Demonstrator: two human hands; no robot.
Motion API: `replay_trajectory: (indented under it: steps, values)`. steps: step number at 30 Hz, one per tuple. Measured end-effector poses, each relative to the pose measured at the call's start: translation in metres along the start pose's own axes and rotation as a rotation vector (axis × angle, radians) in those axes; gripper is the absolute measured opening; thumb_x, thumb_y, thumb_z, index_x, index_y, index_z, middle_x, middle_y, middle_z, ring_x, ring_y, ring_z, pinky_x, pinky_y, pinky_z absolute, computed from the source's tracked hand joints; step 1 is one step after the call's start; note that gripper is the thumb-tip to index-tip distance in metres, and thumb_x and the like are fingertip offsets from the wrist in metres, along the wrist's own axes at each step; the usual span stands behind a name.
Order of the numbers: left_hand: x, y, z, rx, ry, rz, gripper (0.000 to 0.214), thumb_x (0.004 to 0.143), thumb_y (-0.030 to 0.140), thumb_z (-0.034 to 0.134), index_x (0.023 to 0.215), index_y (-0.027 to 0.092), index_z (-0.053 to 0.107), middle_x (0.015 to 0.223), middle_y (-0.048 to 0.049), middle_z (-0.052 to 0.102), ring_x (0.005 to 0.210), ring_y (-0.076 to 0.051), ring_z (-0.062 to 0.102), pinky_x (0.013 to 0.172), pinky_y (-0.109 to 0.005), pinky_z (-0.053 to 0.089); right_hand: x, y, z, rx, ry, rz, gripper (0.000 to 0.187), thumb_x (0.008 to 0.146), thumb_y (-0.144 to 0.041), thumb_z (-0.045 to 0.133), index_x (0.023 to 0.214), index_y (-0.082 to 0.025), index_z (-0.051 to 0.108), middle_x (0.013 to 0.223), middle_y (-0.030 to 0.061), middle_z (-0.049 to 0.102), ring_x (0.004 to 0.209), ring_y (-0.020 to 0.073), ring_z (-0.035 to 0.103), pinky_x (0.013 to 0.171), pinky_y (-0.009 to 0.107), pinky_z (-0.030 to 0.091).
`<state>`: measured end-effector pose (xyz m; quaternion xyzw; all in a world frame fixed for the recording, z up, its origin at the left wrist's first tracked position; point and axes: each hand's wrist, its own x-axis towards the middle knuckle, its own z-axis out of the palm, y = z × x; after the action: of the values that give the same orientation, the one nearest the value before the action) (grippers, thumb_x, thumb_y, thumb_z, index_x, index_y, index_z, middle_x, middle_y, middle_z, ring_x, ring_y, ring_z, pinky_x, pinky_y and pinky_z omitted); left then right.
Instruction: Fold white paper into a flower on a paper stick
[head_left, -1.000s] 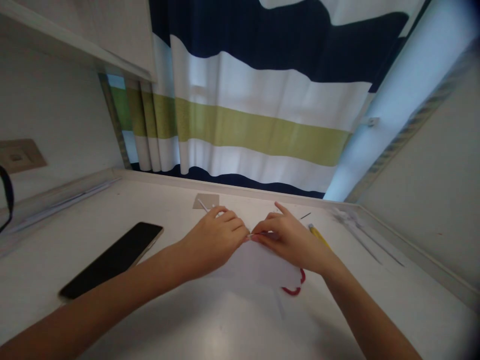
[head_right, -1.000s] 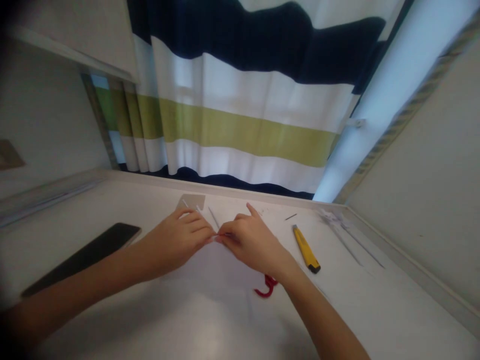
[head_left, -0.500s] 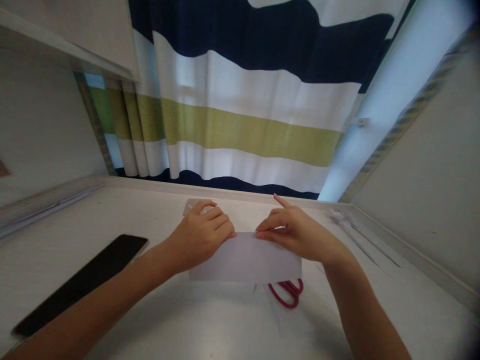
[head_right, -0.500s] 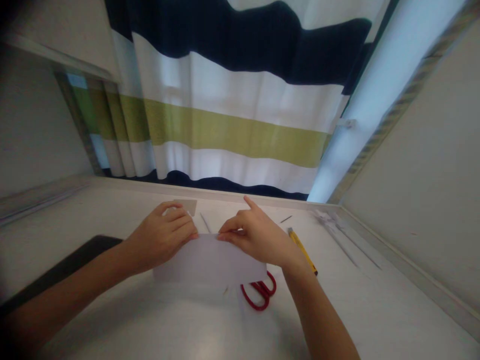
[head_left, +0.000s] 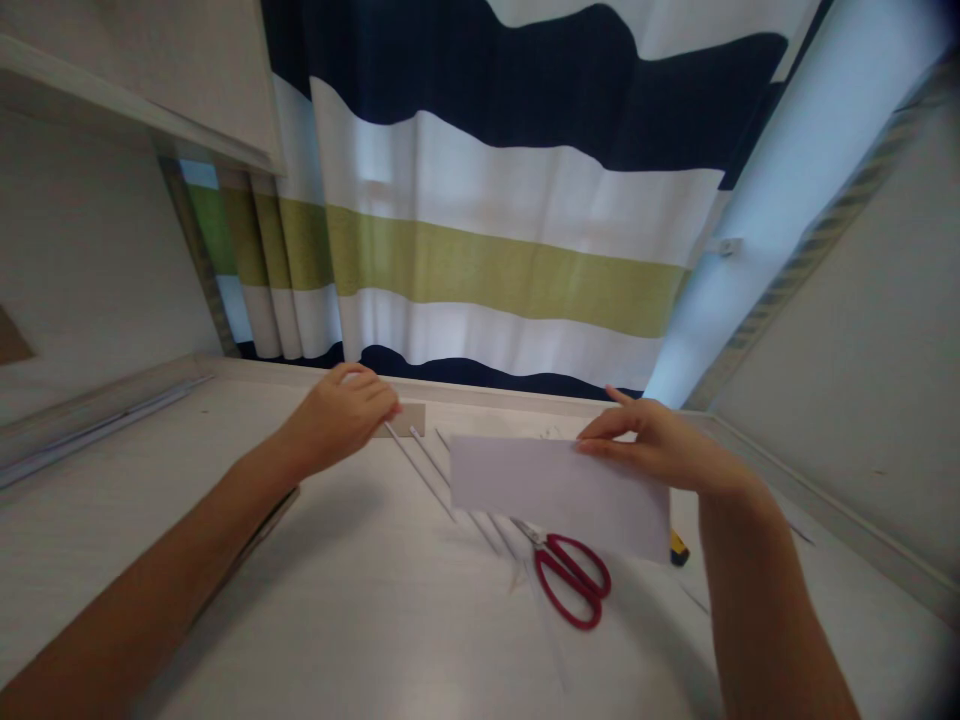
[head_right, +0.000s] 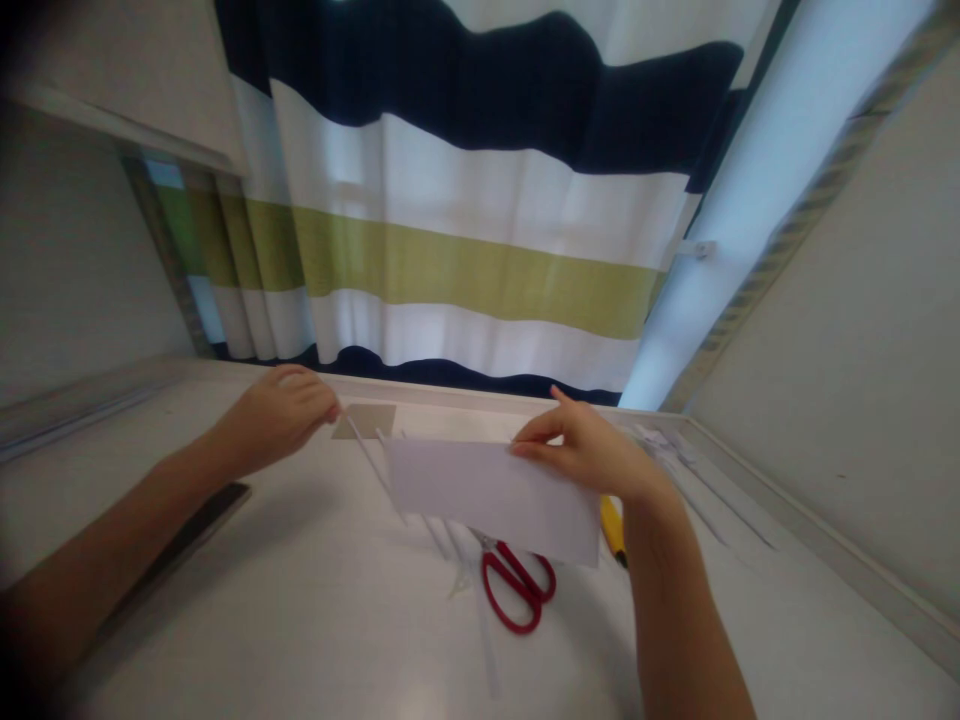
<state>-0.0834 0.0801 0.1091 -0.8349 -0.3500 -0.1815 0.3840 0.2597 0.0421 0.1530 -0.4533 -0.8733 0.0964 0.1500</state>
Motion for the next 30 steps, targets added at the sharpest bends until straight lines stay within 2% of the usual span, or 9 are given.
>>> replay_trajectory:
  steps: [4,7,9,12,15,20,22,25,30]
  values:
    - [-0.007,-0.020,-0.013,0.043,-0.016,-0.133,0.033,0.086,0.035,0.036,0.065,0.016,0.053,0.065,-0.0020,0.058,0.068,-0.016,0.052,0.072,-0.033,0.037,-0.001,0.010,-0.009,-0.035,-0.062,0.079,0.027,0.078,-0.041,0.047,0.072,-0.022,0.065,0.077,-0.0013,0.068,0.075,0.0184,0.061,0.104,0.049,0.007]
    - [0.009,0.003,-0.031,-0.084,-0.016,-0.184,0.047,0.078,0.055,0.040,0.054,0.016,0.050,0.054,-0.0006,0.054,0.060,-0.015,0.051,0.070,-0.031,0.038,0.016,-0.011,-0.004,-0.036,-0.116,-0.027,0.024,0.078,-0.037,0.047,0.077,-0.021,0.065,0.081,-0.0010,0.067,0.075,0.0168,0.061,0.104,0.048,0.008]
    - [0.023,0.029,-0.041,-0.281,-0.027,-0.185,0.037,0.079,0.050,0.042,0.071,0.017,0.057,0.071,-0.0015,0.061,0.072,-0.016,0.055,0.070,-0.030,0.039,0.027,-0.032,0.002,-0.024,-0.063,-0.048,0.022,0.078,-0.037,0.048,0.083,-0.022,0.064,0.077,-0.0010,0.067,0.071,0.0153,0.060,0.104,0.047,0.009]
    - [0.037,0.061,-0.049,-0.412,-0.117,-0.187,0.028,0.082,0.038,0.046,0.101,0.018,0.052,0.097,-0.0041,0.061,0.090,-0.019,0.053,0.078,-0.032,0.039,0.034,-0.052,0.011,-0.001,0.006,-0.094,0.020,0.079,-0.035,0.047,0.087,-0.025,0.062,0.077,-0.0022,0.067,0.067,0.0129,0.060,0.104,0.045,0.007]
    - [0.039,0.073,-0.048,-0.487,-0.240,-0.209,0.021,0.087,0.027,0.036,0.089,0.019,0.055,0.085,-0.0011,0.063,0.080,-0.018,0.056,0.071,-0.031,0.041,0.035,-0.051,0.018,-0.002,0.040,-0.104,0.017,0.080,-0.032,0.046,0.082,-0.026,0.061,0.076,-0.0030,0.067,0.068,0.0129,0.060,0.103,0.046,0.009]
    - [0.034,0.078,-0.041,-0.497,-0.272,-0.216,0.022,0.088,0.022,0.031,0.089,0.018,0.053,0.083,-0.0019,0.062,0.077,-0.019,0.058,0.066,-0.031,0.042,0.044,-0.050,0.036,-0.073,0.148,-0.121,0.014,0.077,-0.024,0.049,0.087,-0.025,0.059,0.082,-0.0021,0.066,0.082,0.0167,0.059,0.100,0.051,0.013]
    - [0.033,0.081,-0.040,-0.490,-0.284,-0.213,0.023,0.087,0.021,0.031,0.089,0.017,0.053,0.082,-0.0028,0.062,0.076,-0.019,0.058,0.066,-0.032,0.043,0.047,-0.057,0.042,-0.072,0.163,-0.175,0.014,0.078,-0.022,0.048,0.085,-0.024,0.059,0.084,-0.0019,0.066,0.080,0.0155,0.058,0.098,0.046,0.021]
    - [0.032,0.083,-0.042,-0.487,-0.289,-0.226,0.024,0.087,0.022,0.029,0.086,0.017,0.052,0.080,-0.0031,0.062,0.074,-0.020,0.058,0.063,-0.032,0.043,0.049,-0.067,0.046,-0.060,0.160,-0.150,0.013,0.078,-0.022,0.047,0.080,-0.022,0.060,0.076,0.0000,0.065,0.074,0.0157,0.058,0.078,0.034,0.039]
    - [0.032,0.079,-0.049,-0.483,-0.294,-0.238,0.024,0.087,0.022,0.029,0.085,0.018,0.053,0.080,-0.0025,0.061,0.073,-0.019,0.057,0.062,-0.031,0.042,0.046,-0.072,0.044,-0.032,0.115,-0.106,0.016,0.076,-0.022,0.046,0.077,-0.021,0.062,0.075,0.0014,0.065,0.071,0.0154,0.057,0.064,0.026,0.040]
